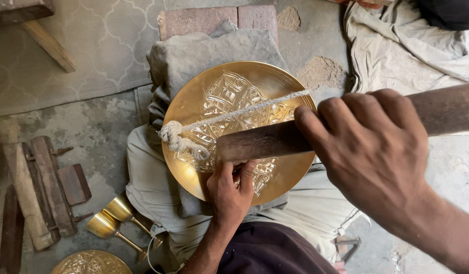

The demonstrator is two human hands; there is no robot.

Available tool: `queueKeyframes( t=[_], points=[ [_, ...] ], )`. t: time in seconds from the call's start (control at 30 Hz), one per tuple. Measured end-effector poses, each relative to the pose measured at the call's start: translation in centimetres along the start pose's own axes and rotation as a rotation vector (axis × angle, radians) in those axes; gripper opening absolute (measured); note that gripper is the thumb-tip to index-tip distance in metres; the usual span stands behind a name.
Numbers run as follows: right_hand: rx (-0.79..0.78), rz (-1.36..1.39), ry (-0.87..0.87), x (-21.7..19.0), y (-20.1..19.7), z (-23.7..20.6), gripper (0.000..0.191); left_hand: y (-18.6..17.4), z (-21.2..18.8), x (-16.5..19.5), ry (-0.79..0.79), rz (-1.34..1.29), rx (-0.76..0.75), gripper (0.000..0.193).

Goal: The person sits on the floor with a brass plate on their lap and hammers a chisel with a wooden mallet to emboss a decorative floral pattern into the metal. They reposition the plate and chisel repeatedly to work across the design, with finished brass plates and goblets on the floor nearby.

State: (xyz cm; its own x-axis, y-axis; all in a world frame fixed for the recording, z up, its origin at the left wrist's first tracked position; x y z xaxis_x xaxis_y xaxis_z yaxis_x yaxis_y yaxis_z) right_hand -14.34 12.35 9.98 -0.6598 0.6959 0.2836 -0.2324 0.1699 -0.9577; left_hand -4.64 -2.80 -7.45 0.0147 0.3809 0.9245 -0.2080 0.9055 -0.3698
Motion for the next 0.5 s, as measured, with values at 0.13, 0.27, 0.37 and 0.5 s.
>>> queueKeyframes(
  t=[0.13,0.27,0.37,0.5],
  points=[
    [-0.173,0.309,0.177,0.2,0.1,0.4,0.039,-0.3,-0.3,-0.3,-0.066,-0.044,-0.016,0.023],
    [-0.183,-0.015,0.027,-0.4,-0.5,0.5,0.031,-0.6,-0.3,-0.1,-0.086,0.010,-0.041,0.021],
    [-0.119,0.160,0.092,-0.4,-1.2,0.4,0.036,-0.8,-0.3,0.1,-0.070,0.063,-0.036,0.019],
    [-0.281,-0.140,0.135,-1.2,-2.2,-0.7,0.027,-0.7,-1.0,0.4,-0.062,-0.036,-0.056,0.021]
  ],
)
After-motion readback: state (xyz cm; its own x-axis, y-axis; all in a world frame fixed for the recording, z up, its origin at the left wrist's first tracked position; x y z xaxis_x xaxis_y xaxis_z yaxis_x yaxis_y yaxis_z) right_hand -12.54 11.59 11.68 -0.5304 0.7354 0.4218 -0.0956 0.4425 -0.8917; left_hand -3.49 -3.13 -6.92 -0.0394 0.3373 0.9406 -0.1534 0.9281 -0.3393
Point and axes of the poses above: each hand's wrist, its own z-axis towards the middle knuckle, its own y-axis out of the palm, x = y × z, the point moved 5 cm from there along z, towards the middle knuckle, and after that the axes turned 8 degrees about -x, right-handed, at the moved point
